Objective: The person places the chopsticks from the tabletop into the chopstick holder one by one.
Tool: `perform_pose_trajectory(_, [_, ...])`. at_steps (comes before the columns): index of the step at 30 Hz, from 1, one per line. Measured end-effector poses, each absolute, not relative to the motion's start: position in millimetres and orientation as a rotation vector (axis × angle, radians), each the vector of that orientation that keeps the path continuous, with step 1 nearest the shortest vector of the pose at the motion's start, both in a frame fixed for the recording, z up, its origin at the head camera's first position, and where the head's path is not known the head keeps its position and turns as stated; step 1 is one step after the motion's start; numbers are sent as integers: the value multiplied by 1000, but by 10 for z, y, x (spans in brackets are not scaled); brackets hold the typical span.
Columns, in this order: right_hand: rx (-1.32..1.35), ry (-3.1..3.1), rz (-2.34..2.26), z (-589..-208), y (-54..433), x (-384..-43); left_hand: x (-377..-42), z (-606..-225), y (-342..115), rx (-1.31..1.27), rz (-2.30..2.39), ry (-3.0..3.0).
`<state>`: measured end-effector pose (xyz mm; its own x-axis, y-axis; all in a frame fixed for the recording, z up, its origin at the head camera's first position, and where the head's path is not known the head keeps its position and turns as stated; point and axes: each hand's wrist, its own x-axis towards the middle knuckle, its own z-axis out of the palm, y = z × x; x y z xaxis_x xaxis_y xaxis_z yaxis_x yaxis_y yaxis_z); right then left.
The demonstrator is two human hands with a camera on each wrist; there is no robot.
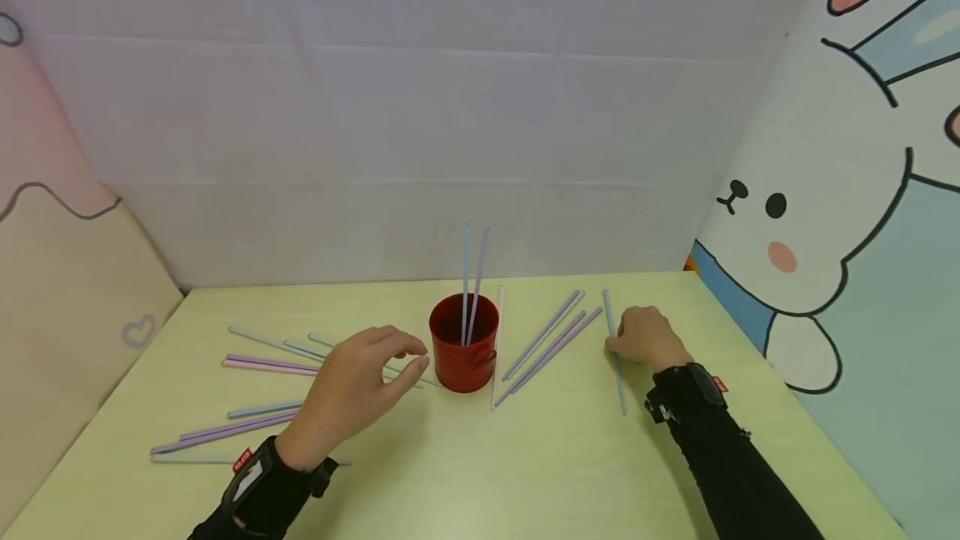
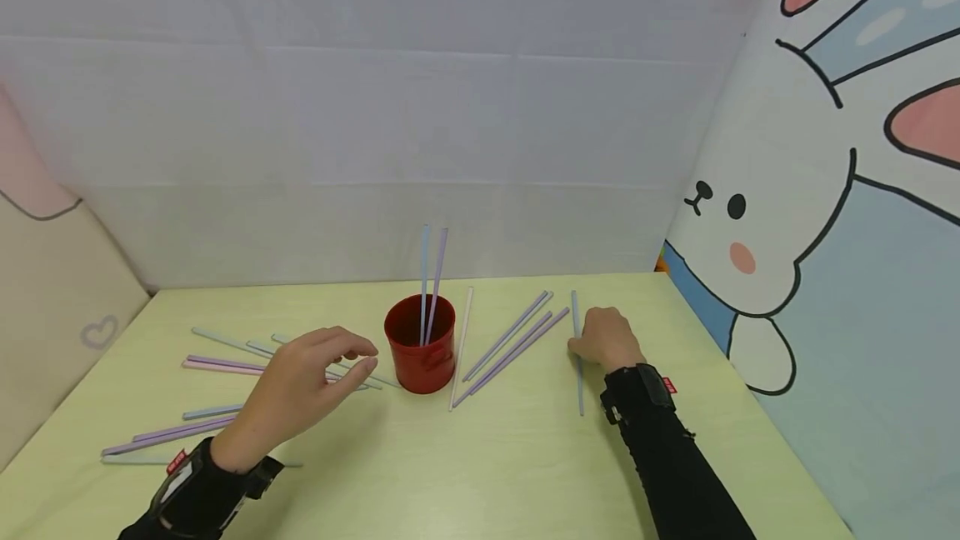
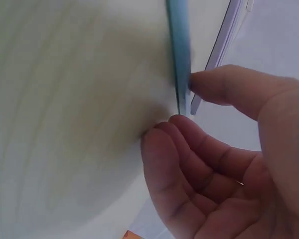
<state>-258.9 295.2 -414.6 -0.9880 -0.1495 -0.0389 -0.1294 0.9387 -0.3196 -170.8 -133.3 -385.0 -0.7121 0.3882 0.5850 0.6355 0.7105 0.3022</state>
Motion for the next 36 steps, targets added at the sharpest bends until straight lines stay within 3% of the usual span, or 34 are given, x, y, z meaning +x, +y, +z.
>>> perform_pose_trajectory(11, [-146,3057,-552,-4173,3089,-2529,-1712,-3905,-1328,-823,-697,-2437])
perform_pose_trajectory(17, [-267,3130,-610,-4104,3084,-2488,-1726,-3894,-1346,-821,-747,-2435])
perform_pose_trajectory(26, [-476,3059,-1083,-3706,2636,-2385,-1780,-3781,-1228,-845,-817,-2385])
perform_pose_trajectory(36, [-749,2949,-1470,-3576,2037,-2124,-1846,-3570,-991,-847,-988,-2343])
